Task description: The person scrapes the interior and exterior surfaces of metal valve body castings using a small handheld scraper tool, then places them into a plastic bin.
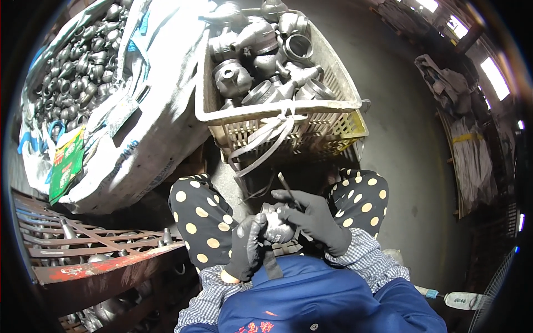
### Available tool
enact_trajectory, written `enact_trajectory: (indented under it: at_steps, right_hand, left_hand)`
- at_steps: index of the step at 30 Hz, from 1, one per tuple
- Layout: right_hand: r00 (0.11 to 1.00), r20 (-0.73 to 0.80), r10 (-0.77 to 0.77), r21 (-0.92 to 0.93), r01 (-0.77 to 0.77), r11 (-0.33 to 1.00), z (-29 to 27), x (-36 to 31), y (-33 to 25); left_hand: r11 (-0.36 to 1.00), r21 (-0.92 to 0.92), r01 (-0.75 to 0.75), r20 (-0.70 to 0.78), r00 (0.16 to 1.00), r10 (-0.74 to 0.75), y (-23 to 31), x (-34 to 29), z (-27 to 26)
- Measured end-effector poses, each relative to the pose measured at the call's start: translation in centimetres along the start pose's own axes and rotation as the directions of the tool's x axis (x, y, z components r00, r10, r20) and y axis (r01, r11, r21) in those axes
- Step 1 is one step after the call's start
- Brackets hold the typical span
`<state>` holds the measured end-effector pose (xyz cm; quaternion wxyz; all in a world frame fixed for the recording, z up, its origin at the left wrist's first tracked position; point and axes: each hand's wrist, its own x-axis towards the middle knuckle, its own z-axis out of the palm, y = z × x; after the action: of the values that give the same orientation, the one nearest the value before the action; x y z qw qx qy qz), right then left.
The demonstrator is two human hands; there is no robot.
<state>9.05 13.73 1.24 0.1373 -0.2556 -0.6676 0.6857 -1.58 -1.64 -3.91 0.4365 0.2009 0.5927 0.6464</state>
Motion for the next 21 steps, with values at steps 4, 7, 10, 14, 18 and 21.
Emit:
enact_trajectory:
  at_steps: [4,7,10,14,18,21]
  right_hand:
    - [0.998,-0.055,0.008,0.059,-0.005,0.998,-1.0,0.4,0.1]
    - [0.998,-0.064,0.028,0.037,-0.026,0.999,-0.9,0.4,-0.6]
    - [0.993,-0.090,0.071,0.109,-0.061,0.992,-1.2,0.4,-0.4]
    - [0.990,-0.133,0.041,0.135,-0.022,0.991,-1.5,0.4,0.1]
    - [0.981,-0.142,0.132,0.281,-0.088,0.956,-1.8,0.6,-0.5]
    - [0.979,-0.148,0.140,0.302,-0.090,0.949,-1.9,0.4,-1.1]
  left_hand:
    - [0.969,-0.240,0.066,0.029,0.998,-0.061,1.7,-1.2,0.6]
    - [0.941,0.156,-0.300,0.069,0.954,0.293,1.8,-0.9,0.7]
    - [0.751,0.474,-0.459,0.304,0.886,0.350,2.1,-0.3,-0.1]
    - [0.604,0.513,-0.610,0.332,0.790,0.515,1.1,-0.4,-0.1]
    - [0.699,0.421,-0.578,0.328,0.816,0.477,0.6,-1.1,-0.5]
    - [0.618,0.441,-0.651,0.409,0.759,0.507,-0.3,-1.2,-1.5]
